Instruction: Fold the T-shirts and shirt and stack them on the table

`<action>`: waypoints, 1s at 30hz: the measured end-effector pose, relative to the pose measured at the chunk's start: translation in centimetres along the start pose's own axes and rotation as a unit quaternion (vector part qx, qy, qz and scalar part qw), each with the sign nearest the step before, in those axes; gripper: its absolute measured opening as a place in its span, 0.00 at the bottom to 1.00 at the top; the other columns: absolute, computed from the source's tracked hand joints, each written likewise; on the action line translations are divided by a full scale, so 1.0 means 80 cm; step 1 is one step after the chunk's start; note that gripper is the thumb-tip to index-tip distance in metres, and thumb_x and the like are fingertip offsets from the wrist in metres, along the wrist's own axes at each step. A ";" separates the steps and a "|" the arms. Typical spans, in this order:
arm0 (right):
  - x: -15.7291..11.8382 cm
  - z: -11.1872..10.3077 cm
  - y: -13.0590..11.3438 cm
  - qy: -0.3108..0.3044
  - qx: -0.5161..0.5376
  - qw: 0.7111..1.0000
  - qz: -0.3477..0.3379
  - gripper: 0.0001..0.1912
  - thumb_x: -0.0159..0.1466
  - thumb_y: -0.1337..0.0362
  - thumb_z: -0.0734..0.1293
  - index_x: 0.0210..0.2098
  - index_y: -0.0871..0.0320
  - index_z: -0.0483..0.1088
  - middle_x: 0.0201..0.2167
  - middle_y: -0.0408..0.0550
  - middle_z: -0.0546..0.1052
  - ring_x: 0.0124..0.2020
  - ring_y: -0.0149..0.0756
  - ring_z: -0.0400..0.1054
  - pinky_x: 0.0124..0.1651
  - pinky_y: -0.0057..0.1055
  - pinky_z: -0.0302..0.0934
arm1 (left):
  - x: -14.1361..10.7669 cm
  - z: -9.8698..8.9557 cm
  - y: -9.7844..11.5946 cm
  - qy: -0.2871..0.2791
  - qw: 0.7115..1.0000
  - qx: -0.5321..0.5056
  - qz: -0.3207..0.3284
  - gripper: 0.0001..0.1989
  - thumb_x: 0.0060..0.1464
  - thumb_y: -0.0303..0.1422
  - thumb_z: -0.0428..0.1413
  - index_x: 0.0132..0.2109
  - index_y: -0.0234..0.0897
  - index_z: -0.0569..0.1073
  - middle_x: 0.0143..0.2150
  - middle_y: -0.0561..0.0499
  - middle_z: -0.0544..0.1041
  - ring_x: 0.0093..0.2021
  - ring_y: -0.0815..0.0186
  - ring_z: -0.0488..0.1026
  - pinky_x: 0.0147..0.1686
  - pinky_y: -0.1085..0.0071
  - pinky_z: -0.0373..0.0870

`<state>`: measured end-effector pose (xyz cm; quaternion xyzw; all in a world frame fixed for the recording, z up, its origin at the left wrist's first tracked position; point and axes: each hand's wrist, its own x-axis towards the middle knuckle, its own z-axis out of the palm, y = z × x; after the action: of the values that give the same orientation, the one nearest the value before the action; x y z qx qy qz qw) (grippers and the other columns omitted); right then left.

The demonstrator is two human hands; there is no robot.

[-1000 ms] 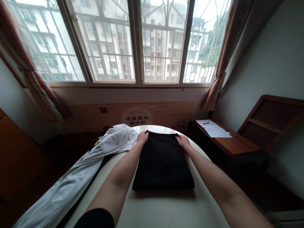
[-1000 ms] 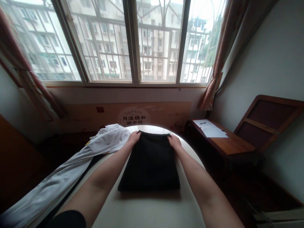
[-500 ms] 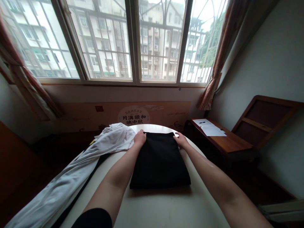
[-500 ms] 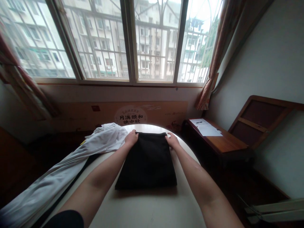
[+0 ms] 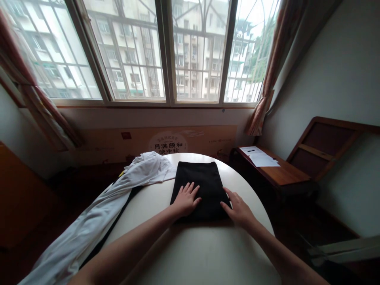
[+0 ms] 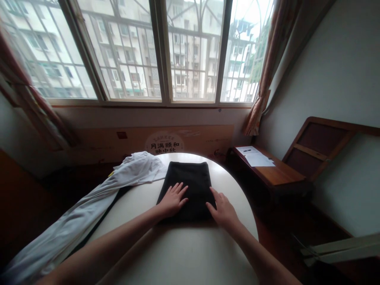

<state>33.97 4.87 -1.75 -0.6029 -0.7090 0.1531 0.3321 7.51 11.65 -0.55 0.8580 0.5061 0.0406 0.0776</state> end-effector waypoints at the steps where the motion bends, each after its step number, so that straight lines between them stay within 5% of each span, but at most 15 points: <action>1: -0.004 -0.001 0.001 -0.013 0.019 1.000 0.020 0.33 0.65 0.53 0.63 0.68 0.52 0.57 0.44 0.52 0.76 0.44 0.47 0.73 0.48 0.45 0.67 | 0.004 -0.004 0.003 0.000 1.000 0.004 -0.010 0.34 0.66 0.50 0.42 0.72 0.39 0.55 0.74 0.38 0.49 0.74 0.45 0.44 0.68 0.43 0.44; 8: -0.007 0.004 -0.002 -0.040 0.157 0.983 0.080 0.30 0.64 0.57 0.62 0.64 0.57 0.62 0.29 0.43 0.77 0.30 0.39 0.72 0.36 0.34 0.65 | 0.096 -0.027 0.055 0.010 0.999 0.004 0.052 0.32 0.66 0.49 0.40 0.71 0.41 0.56 0.75 0.41 0.48 0.75 0.51 0.40 0.69 0.48 0.40; 11: -0.015 0.008 0.000 -0.045 0.135 0.985 0.102 0.29 0.63 0.58 0.62 0.63 0.57 0.64 0.26 0.41 0.75 0.28 0.37 0.71 0.33 0.31 0.61 | 0.135 -0.019 0.070 -0.014 0.999 0.001 0.031 0.35 0.65 0.53 0.39 0.71 0.40 0.56 0.74 0.38 0.51 0.74 0.46 0.45 0.67 0.41 0.46; 15: -0.027 0.009 0.006 -0.038 0.075 0.989 0.120 0.26 0.62 0.58 0.65 0.59 0.54 0.70 0.25 0.41 0.76 0.28 0.37 0.71 0.31 0.29 0.58 | 0.156 0.003 0.068 -0.006 1.000 0.005 0.002 0.38 0.62 0.56 0.39 0.72 0.42 0.52 0.75 0.39 0.48 0.74 0.44 0.43 0.66 0.36 0.41; 20: -0.017 -0.007 0.015 -0.053 0.025 0.994 0.094 0.23 0.61 0.57 0.66 0.54 0.57 0.76 0.33 0.49 0.80 0.37 0.43 0.75 0.42 0.36 0.66 | 0.153 0.006 0.066 0.021 1.000 0.003 -0.003 0.38 0.63 0.55 0.39 0.72 0.41 0.53 0.75 0.41 0.48 0.74 0.47 0.42 0.68 0.39 0.38; 24: 0.019 -0.033 0.011 0.067 0.014 0.998 0.011 0.21 0.64 0.57 0.63 0.50 0.59 0.78 0.53 0.58 0.76 0.58 0.49 0.68 0.64 0.45 0.57 | 0.122 0.001 0.085 0.051 0.999 -0.001 0.007 0.35 0.66 0.47 0.34 0.71 0.31 0.55 0.75 0.39 0.48 0.75 0.52 0.41 0.70 0.47 0.37; 27: 0.057 -0.041 -0.006 0.146 0.083 0.985 -0.047 0.24 0.66 0.56 0.60 0.56 0.61 0.73 0.60 0.59 0.71 0.64 0.46 0.62 0.68 0.45 0.53 | 0.081 0.016 0.107 0.035 0.999 -0.012 0.037 0.35 0.66 0.49 0.34 0.70 0.31 0.57 0.74 0.40 0.53 0.74 0.53 0.46 0.70 0.51 0.44; 30: 0.098 -0.030 -0.027 0.154 0.166 0.971 -0.072 0.26 0.67 0.55 0.59 0.60 0.59 0.69 0.61 0.56 0.71 0.64 0.44 0.62 0.68 0.46 0.54 | 0.046 0.036 0.129 0.027 0.995 -0.029 0.094 0.37 0.64 0.52 0.38 0.72 0.33 0.54 0.74 0.40 0.52 0.74 0.53 0.45 0.71 0.50 0.41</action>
<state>33.51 11.41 3.55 -0.5032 -0.6551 0.1499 0.5433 18.61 9.73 -1.63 0.8977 0.4238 0.0854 0.0851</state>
